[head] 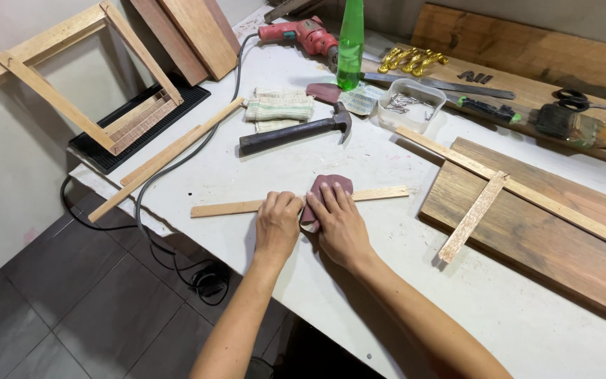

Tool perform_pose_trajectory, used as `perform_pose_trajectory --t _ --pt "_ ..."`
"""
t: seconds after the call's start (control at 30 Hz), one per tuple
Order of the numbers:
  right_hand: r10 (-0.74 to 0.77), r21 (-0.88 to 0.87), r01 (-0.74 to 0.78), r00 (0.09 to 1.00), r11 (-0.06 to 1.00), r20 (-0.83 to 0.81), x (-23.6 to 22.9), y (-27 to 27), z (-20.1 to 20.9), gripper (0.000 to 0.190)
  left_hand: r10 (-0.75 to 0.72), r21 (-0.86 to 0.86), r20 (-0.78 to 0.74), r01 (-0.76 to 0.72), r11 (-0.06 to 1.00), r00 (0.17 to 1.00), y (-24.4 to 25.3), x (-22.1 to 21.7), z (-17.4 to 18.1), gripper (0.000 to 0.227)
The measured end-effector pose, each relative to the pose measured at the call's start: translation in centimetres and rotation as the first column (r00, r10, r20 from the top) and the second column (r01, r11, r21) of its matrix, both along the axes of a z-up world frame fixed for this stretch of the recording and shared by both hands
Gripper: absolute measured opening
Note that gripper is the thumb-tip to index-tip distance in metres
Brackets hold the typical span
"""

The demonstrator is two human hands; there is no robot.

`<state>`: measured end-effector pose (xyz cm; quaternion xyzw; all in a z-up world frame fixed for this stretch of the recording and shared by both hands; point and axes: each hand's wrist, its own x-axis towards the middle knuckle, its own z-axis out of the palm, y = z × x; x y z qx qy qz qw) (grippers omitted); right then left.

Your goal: Assembling a small wooden frame by hammering nails into thin strips and sanding them.

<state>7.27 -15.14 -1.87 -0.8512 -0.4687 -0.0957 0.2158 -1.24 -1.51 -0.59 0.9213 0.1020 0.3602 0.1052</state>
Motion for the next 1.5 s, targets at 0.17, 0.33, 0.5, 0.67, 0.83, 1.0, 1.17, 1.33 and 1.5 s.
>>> perform_pose_trajectory --t 0.17,0.33,0.5,0.67,0.83,1.0,1.17,1.33,1.5 --pt "-0.007 -0.108 0.002 0.999 0.994 -0.048 1.0 -0.2 -0.2 0.062 0.024 -0.06 -0.057 -0.027 0.998 0.998 0.2 0.2 0.1 0.01" --pt "-0.049 -0.208 0.045 0.999 0.977 -0.015 4.0 -3.2 -1.2 0.068 0.055 -0.08 -0.16 -0.068 0.994 0.986 0.2 0.0 0.2 0.015" --pt "-0.225 -0.3 0.215 0.974 0.929 0.002 7.4 -7.3 -0.1 0.054 0.057 -0.109 -0.208 -0.081 0.991 0.976 0.1 0.1 0.2 0.016" --pt "-0.235 -0.237 0.254 0.966 0.938 0.105 6.0 -6.5 1.0 0.055 0.046 -0.201 -0.245 -0.097 0.975 0.968 0.1 -0.1 1.2 0.017" --pt "-0.062 0.022 0.059 0.972 0.998 0.226 1.9 -2.3 2.0 0.06 0.028 -0.402 -0.084 -0.06 0.914 0.996 -0.8 0.1 3.8 0.022" --pt "0.26 0.243 -0.271 0.963 0.931 0.074 0.6 0.1 -0.8 0.072 -0.072 -0.676 0.051 0.087 0.732 0.996 -1.7 0.9 4.7 0.048" --pt "0.201 0.244 -0.161 0.968 0.956 -0.152 -0.8 0.3 1.3 0.078 0.026 -0.583 0.02 -0.009 0.812 0.999 0.9 0.5 0.8 0.045" --pt "0.102 0.077 -0.079 0.924 0.994 -0.368 -1.3 0.9 2.1 0.084 0.188 -0.263 -0.313 -0.275 0.925 0.931 -0.4 -0.3 2.3 0.036" --pt "0.071 -0.015 -0.073 0.994 0.997 -0.082 -1.2 1.3 -0.3 0.068 0.225 -0.114 -0.294 -0.267 0.957 0.929 -0.9 -0.1 0.0 0.038"
